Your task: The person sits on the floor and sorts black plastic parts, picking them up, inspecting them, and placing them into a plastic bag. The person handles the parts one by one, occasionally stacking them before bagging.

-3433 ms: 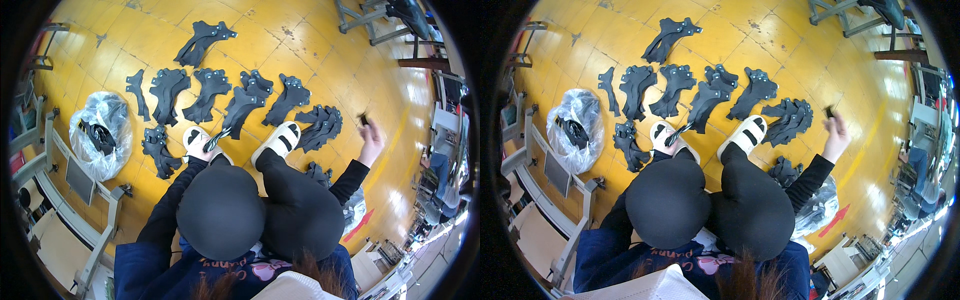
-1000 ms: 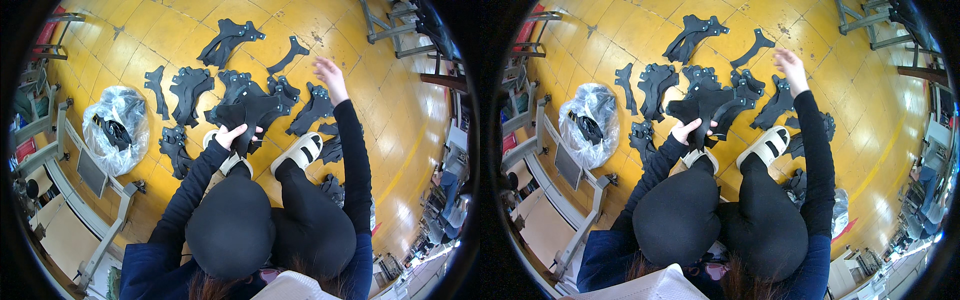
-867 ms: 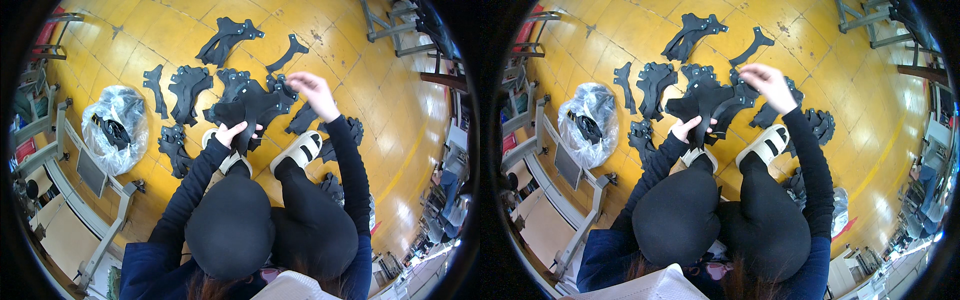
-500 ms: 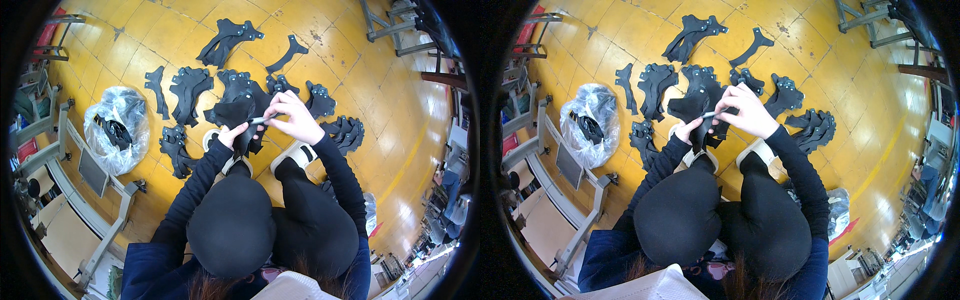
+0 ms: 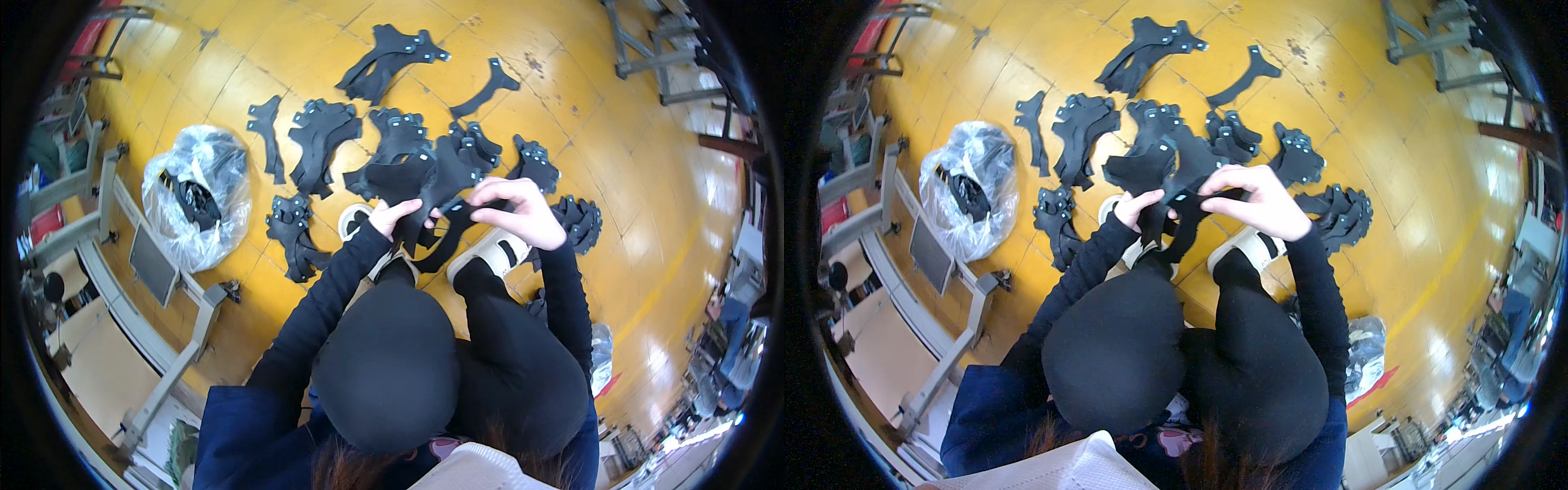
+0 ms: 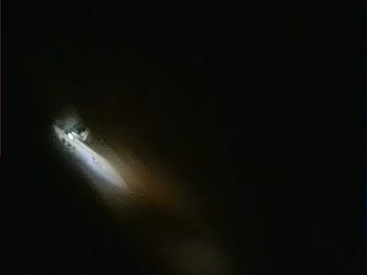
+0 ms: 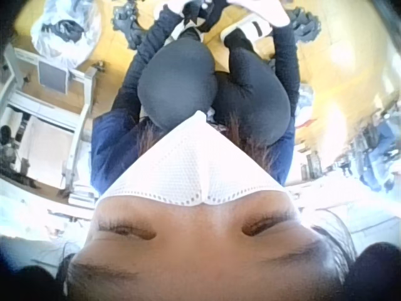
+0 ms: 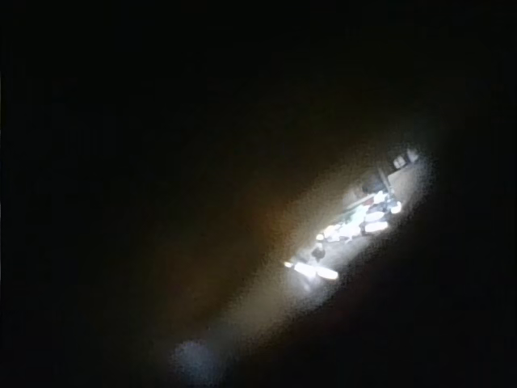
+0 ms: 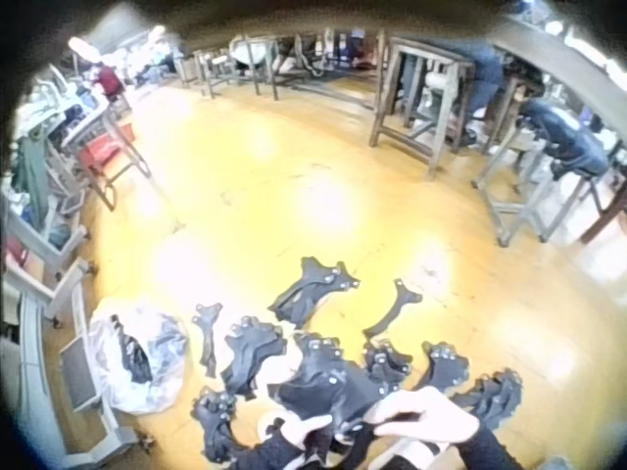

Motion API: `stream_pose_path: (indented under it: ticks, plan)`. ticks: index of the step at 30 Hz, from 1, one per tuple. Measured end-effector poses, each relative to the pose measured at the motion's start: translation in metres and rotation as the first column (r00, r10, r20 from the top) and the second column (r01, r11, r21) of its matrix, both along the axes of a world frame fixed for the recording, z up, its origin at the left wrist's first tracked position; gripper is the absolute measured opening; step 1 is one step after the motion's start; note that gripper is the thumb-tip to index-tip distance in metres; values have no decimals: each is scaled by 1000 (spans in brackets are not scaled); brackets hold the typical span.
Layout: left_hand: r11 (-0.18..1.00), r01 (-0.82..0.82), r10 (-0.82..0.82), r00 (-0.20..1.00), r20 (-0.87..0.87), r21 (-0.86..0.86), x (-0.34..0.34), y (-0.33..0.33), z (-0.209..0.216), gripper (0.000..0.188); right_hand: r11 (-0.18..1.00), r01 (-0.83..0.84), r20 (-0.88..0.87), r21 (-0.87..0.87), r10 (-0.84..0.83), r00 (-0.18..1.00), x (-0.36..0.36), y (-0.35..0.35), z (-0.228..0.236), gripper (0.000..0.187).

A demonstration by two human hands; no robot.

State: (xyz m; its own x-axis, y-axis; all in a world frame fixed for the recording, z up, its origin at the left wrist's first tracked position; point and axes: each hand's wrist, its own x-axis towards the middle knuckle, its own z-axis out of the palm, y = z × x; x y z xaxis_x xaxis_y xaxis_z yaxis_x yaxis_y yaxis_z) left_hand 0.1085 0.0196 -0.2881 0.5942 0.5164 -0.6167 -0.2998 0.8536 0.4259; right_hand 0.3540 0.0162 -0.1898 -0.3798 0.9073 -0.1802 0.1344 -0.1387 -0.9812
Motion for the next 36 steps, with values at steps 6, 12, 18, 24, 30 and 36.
stream_pose_path:
  ticks: [6,12,18,24,30,36]
  plan:
    - [986,9,-13,1000,23,168,4,-6,-9,32,909,373,53,-188,-370,928,-1,-9,-11,15]
    - [970,-7,8,1000,-2,243,-1,-7,-4,38,767,630,108,-118,-621,776,2,-6,-18,17]
    - [939,-204,246,961,-128,277,-19,-6,-6,41,772,596,128,-223,-582,803,-6,-7,-25,20]
    - [921,-228,318,909,-270,317,-62,-2,-16,39,872,395,150,-288,-367,918,-30,-7,-20,31]
    - [887,-260,366,900,-236,382,-78,0,3,39,888,294,181,-353,-244,953,-27,-20,-32,28]
    - [890,-278,374,899,-228,362,-69,-1,-6,36,887,249,183,-388,-190,965,-25,-28,-36,29]
